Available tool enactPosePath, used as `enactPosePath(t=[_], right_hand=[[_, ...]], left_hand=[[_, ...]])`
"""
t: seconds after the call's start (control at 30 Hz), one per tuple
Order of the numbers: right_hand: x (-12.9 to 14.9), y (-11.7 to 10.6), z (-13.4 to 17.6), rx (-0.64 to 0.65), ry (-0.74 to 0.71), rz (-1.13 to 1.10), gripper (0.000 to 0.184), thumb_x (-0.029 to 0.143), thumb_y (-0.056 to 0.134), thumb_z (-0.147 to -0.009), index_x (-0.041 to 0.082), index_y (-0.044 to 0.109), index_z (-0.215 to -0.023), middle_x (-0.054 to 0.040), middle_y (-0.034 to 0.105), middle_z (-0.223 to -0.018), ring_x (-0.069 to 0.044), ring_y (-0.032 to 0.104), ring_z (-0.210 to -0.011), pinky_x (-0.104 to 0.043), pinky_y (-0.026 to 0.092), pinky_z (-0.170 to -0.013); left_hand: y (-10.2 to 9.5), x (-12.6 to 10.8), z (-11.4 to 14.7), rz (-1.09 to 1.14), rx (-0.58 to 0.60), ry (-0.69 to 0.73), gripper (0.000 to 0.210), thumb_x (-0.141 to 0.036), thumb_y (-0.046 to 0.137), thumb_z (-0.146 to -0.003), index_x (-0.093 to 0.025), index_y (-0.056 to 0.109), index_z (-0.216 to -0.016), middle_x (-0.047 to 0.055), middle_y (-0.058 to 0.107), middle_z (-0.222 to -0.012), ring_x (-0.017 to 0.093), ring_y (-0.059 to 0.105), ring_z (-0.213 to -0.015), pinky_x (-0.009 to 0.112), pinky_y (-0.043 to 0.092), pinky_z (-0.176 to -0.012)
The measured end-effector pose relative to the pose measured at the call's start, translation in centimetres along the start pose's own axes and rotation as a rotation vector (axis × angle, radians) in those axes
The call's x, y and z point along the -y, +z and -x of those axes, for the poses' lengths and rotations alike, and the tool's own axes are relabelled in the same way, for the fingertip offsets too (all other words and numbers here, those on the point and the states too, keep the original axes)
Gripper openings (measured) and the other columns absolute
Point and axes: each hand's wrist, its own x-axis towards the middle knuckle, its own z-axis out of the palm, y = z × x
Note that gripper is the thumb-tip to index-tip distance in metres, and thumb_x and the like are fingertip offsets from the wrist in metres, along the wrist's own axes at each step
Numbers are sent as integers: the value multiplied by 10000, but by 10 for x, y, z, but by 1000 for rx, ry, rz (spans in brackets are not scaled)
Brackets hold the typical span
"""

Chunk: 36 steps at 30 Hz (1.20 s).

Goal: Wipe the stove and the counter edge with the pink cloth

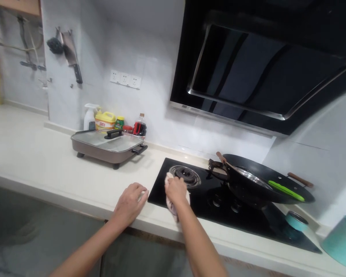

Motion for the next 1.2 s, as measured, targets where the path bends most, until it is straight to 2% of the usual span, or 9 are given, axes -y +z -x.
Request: enactPosePath(t=[0.17,0.33,0.5,0.73,0.83,0.93,1.0,1.07,1.2], right_hand=[[69,-3,16,-16,-171,-113,387,387,412,-1033,319,697,-1286,-73,687,-1292,-306,548,-1174,-432,418,-949],[67,-1,61,-44,-270,-320,373,408,500,-987,350,684,-1306,-43,683,-1322,-318,525,-1167,-479,410,-961],[5,0,108,-93,-260,-456,419,344,575,-918,366,690,-1321,8,672,-1405,-303,504,-1285,-479,366,-1071],[-131,12,152,-178,5,-315,475,350,455,-927,257,675,-1338,-43,650,-1437,-298,517,-1302,-456,400,-1105],[-188,18,167,-195,243,-239,589,435,427,-936,198,552,-1461,-110,640,-1413,-326,548,-1266,-466,451,-1035],[-220,18,179,-181,466,-124,627,529,378,-962,185,506,-1471,-142,627,-1396,-371,572,-1214,-522,462,-960],[-220,14,181,-179,528,-64,603,545,367,-972,174,543,-1413,-156,611,-1403,-384,561,-1212,-526,448,-946],[-198,9,177,-169,514,-30,559,533,407,-970,161,580,-1350,-168,620,-1365,-370,563,-1177,-489,436,-928],[-110,-1,157,-142,335,-75,447,477,517,-949,183,619,-1270,-151,654,-1248,-310,570,-1072,-411,402,-889]], left_hand=[[1,10,-2,18,-65,-59,274,-363,483,-1024,-219,710,-1079,107,691,-1111,268,644,-1054,425,531,-922],[1,20,-6,45,-66,-132,347,-405,420,-1034,-211,700,-1103,100,704,-1086,278,642,-1057,453,517,-981],[-1,18,-9,-26,30,-179,384,-416,401,-1031,-210,726,-1032,99,726,-1013,292,655,-1014,443,509,-929],[-8,8,-9,-71,114,-191,410,-399,387,-1048,-209,748,-1009,103,730,-1006,286,652,-1043,419,479,-912],[-9,8,-9,-70,150,-210,396,-395,396,-1051,-210,742,-995,98,730,-1004,279,653,-1042,410,468,-922],[-9,9,-9,-60,167,-243,398,-395,385,-1058,-211,733,-999,99,730,-1031,275,650,-1051,412,457,-938],[-9,8,-10,-48,177,-259,408,-394,370,-1063,-210,729,-999,102,730,-1052,274,649,-1061,416,453,-947],[-9,7,-11,-38,193,-264,415,-397,363,-1065,-208,726,-1001,106,730,-1062,275,650,-1067,418,451,-953],[-11,4,-13,-30,201,-270,410,-403,366,-1062,-211,723,-996,107,734,-1051,273,650,-1066,405,454,-952]])
